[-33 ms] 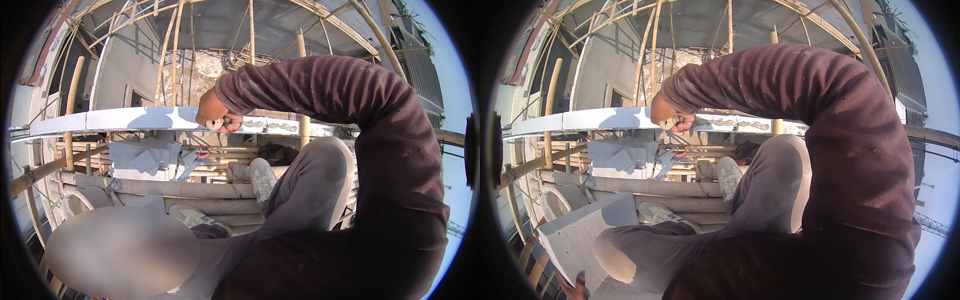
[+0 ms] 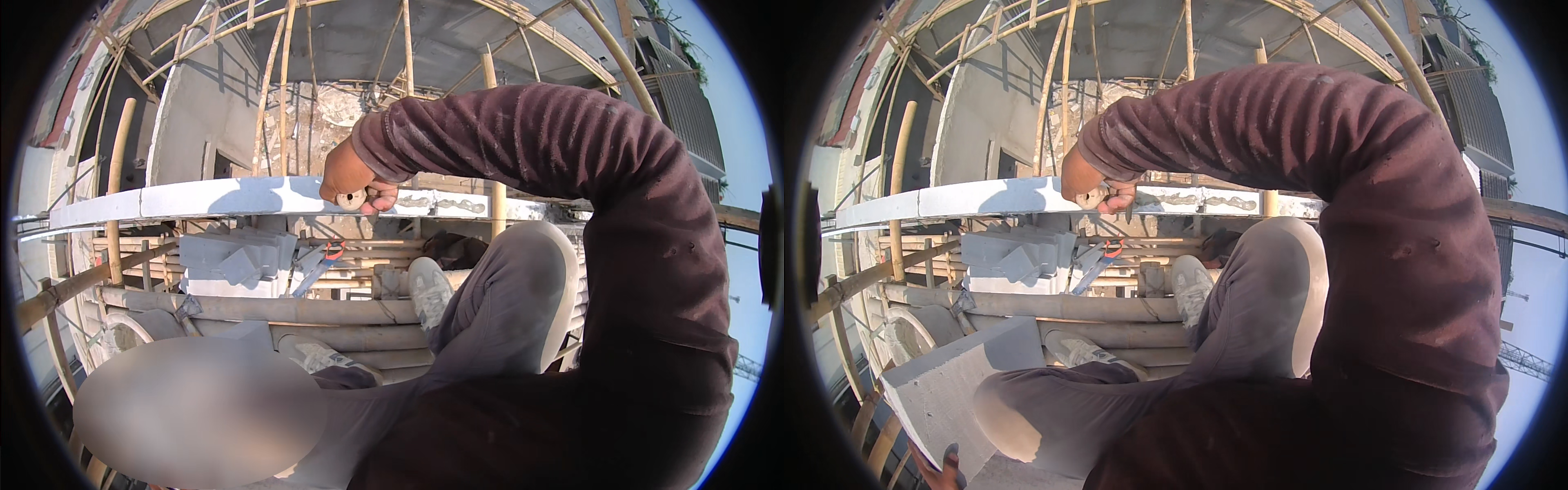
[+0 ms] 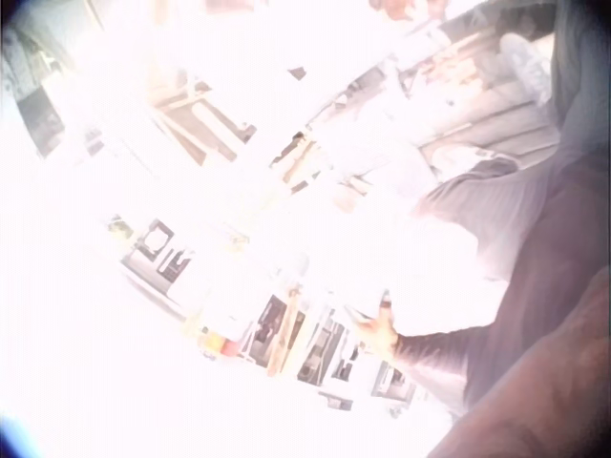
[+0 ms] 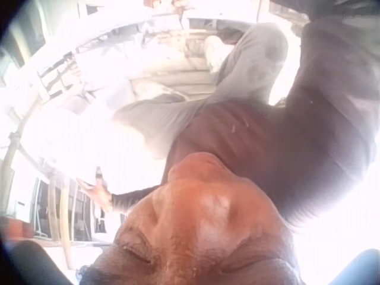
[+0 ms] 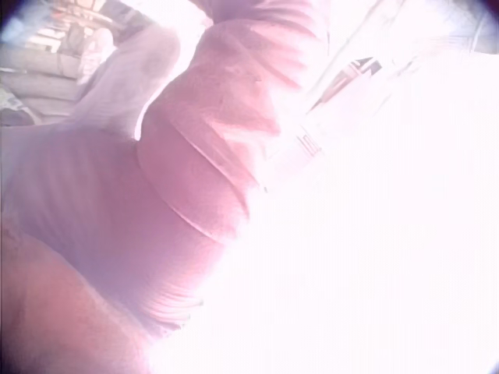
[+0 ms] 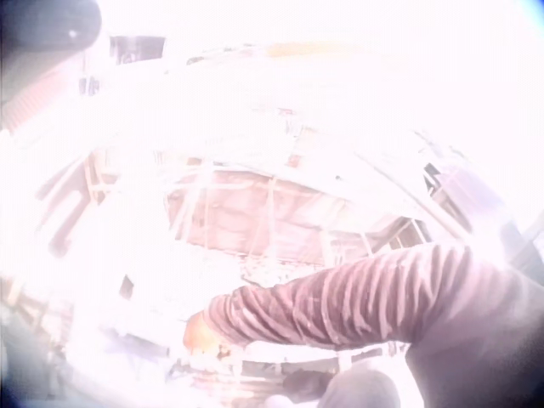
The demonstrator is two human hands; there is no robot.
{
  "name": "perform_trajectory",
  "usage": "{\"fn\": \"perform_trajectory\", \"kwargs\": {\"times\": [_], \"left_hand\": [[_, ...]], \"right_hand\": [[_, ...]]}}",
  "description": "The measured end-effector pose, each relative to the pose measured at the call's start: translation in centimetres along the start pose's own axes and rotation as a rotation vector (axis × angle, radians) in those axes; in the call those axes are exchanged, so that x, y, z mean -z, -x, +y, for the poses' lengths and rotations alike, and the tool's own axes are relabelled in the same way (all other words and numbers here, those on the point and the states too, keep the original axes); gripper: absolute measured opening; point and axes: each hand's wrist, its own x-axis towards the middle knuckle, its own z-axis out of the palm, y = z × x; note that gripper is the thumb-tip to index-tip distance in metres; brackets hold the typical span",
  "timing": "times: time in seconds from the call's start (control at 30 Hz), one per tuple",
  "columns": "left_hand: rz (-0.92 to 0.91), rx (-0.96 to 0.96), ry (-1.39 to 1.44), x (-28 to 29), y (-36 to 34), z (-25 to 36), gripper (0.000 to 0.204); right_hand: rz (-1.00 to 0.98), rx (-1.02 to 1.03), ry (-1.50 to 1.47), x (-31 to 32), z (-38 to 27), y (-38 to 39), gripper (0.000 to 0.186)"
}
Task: The person sits on bamboo scaffolding and installs white soffit panels along a building edge. They measure the panel with a tape measure, mix cement in a bucket with a trowel, apply the cement to the panel, and secure it in place.
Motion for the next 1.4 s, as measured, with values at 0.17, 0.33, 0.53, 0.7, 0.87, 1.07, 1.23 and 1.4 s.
{"fn": "perform_trajectory", "kwargs": {"times": [0.17, 0.33, 0.53, 0.7, 0.87, 1.07, 1.23, 1.4], "left_hand": [[0.023, -0.113, 0.194, 0.3, 0.3, -0.6, 0.099], [-0.024, -0.057, 0.165, 1.3, 0.5, 2.1, 0.093], [-0.012, -0.079, 0.200, 0.9, 1.0, 1.4, 0.092], [-0.001, -0.014, 0.059, 1.5, 2.4, 3.5, 0.092], [-0.014, 0.085, 0.095, 1.7, 0.2, -1.2, 0.091], [-0.017, 0.208, 0.129, 1.7, -1.2, -4.0, 0.092], [-0.049, -0.022, 0.117, 1.0, 1.4, 3.2, 0.094], [-0.118, -0.201, 0.447, 0.1, -1.3, -1.3, 0.112]], "right_hand": [[0.107, 0.139, 0.074, 2.0, 5.0, 9.0, 0.045], [0.168, 0.481, -0.817, 2.1, 23.0, 8.1, 0.038], [0.006, 0.389, -1.265, -5.1, 28.6, -4.1, 0.050], [-0.324, 0.693, -1.437, -9.6, 24.9, -13.9, 0.035], [-0.588, 0.685, -1.404, -11.5, 20.6, -14.2, 0.029], [-0.789, 0.465, -1.060, -12.2, 24.5, -10.2, 0.026], [-0.403, 0.371, -0.598, -7.1, 29.5, -4.8, 0.032], [0.653, 0.405, 0.245, 0.3, 27.0, 3.9, 0.037]]}}
